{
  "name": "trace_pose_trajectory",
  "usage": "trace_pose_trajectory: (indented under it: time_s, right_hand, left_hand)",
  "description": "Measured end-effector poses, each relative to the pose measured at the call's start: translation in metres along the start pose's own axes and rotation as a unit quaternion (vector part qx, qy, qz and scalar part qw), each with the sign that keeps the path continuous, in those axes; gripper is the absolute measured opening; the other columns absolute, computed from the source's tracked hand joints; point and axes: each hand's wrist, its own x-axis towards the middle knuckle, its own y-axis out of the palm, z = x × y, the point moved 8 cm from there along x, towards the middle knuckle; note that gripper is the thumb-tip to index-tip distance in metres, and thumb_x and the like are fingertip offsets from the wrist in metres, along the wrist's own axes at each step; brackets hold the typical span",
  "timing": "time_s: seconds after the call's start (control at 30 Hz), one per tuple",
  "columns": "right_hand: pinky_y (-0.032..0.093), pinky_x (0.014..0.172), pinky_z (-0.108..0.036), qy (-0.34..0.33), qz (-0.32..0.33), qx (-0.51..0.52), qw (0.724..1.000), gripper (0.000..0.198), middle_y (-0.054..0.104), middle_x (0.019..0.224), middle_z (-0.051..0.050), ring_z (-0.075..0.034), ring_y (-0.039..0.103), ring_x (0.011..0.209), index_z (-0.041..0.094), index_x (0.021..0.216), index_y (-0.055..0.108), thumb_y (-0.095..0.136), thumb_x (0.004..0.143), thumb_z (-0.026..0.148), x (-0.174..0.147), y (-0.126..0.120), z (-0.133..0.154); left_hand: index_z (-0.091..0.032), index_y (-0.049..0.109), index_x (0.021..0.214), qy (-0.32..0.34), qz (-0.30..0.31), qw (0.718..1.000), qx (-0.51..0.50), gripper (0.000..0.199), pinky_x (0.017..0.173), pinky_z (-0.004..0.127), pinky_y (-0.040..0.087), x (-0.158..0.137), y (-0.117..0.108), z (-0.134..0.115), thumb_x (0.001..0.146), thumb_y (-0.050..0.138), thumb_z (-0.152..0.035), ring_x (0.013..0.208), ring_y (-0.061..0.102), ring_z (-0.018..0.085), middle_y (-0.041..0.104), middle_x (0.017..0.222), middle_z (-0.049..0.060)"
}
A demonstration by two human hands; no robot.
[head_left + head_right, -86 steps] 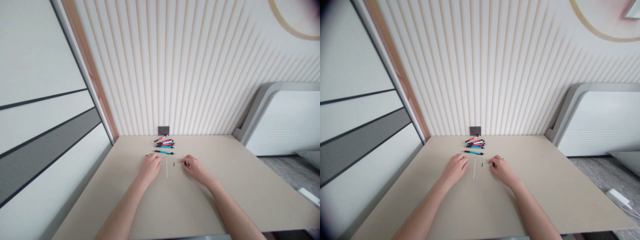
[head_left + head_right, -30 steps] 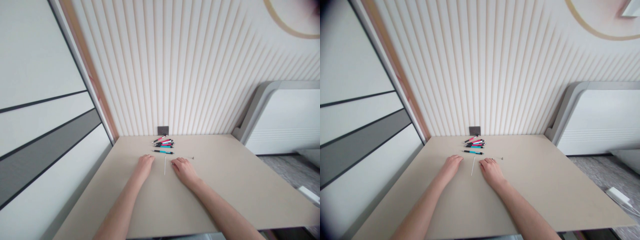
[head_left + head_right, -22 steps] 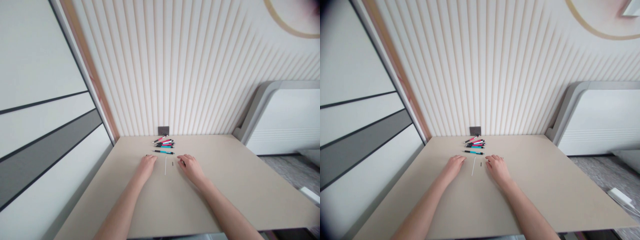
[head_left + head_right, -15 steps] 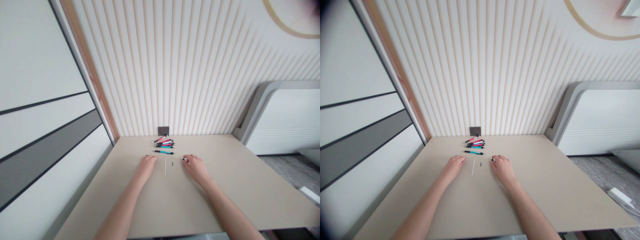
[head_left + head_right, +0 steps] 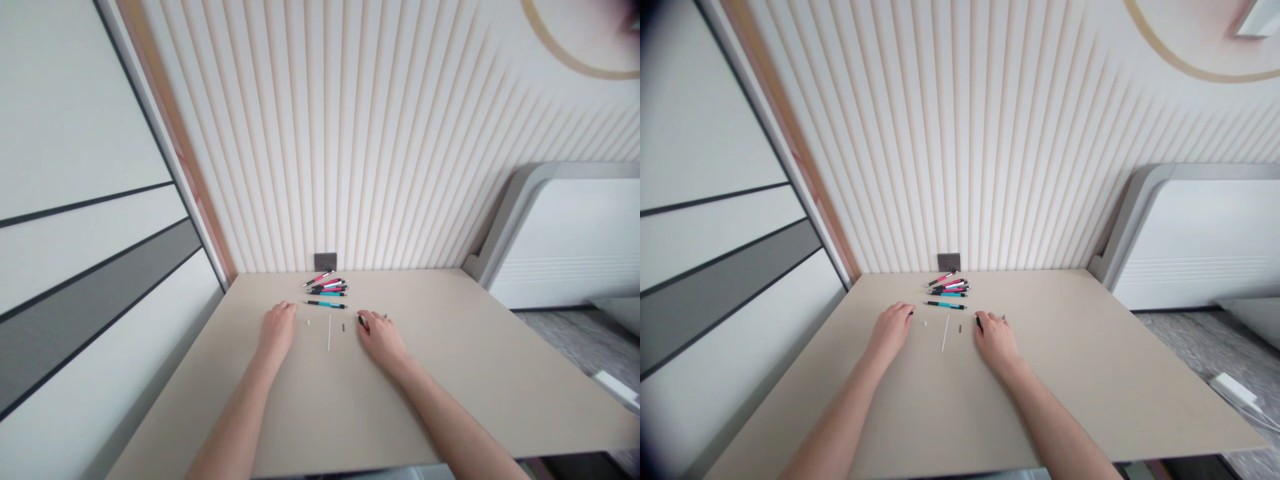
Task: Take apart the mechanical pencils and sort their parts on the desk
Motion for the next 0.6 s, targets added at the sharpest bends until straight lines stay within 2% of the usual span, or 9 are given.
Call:
trace_pose_trajectory:
  time_s: [0.17,0.37,0.47,0.6]
  right_hand:
    - [0.037,0.082,-0.030,0.002,0.002,-0.009,1.000,0.031,0.069,0.104,-0.006,-0.019,0.063,0.092,0.024,0.122,0.057,0.045,0.094,0.029,-0.001,0.000,0.001]
    - [0.036,0.085,-0.032,-0.008,-0.026,-0.018,0.999,0.032,0.066,0.106,-0.009,-0.021,0.060,0.099,0.024,0.122,0.058,0.042,0.097,0.033,-0.002,-0.006,0.005]
    - [0.034,0.088,-0.033,-0.028,-0.030,-0.046,0.998,0.030,0.064,0.111,-0.010,-0.022,0.057,0.105,0.023,0.118,0.062,0.041,0.097,0.029,0.008,-0.008,0.015]
    - [0.035,0.088,-0.034,-0.056,0.000,-0.075,0.996,0.029,0.063,0.111,-0.011,-0.024,0.055,0.105,0.022,0.111,0.067,0.042,0.096,0.024,0.034,-0.006,0.032]
  left_hand:
    - [-0.017,0.064,0.098,-0.060,0.017,0.996,0.056,0.018,0.076,0.034,0.046,-0.007,0.000,0.012,0.091,0.049,-0.020,0.094,0.062,0.026,0.063,0.098,0.011]
    - [-0.016,0.062,0.102,-0.080,0.060,0.994,0.032,0.017,0.076,0.031,0.046,-0.007,0.013,0.012,0.092,0.048,-0.020,0.091,0.064,0.023,0.064,0.098,0.011]
    - [-0.017,0.062,0.103,-0.081,0.062,0.994,0.027,0.017,0.075,0.029,0.046,-0.006,0.017,0.014,0.092,0.050,-0.020,0.090,0.065,0.022,0.065,0.098,0.010]
    - [-0.018,0.062,0.102,-0.079,0.056,0.995,0.027,0.016,0.072,0.029,0.046,-0.006,0.017,0.015,0.091,0.051,-0.022,0.089,0.066,0.022,0.066,0.097,0.010]
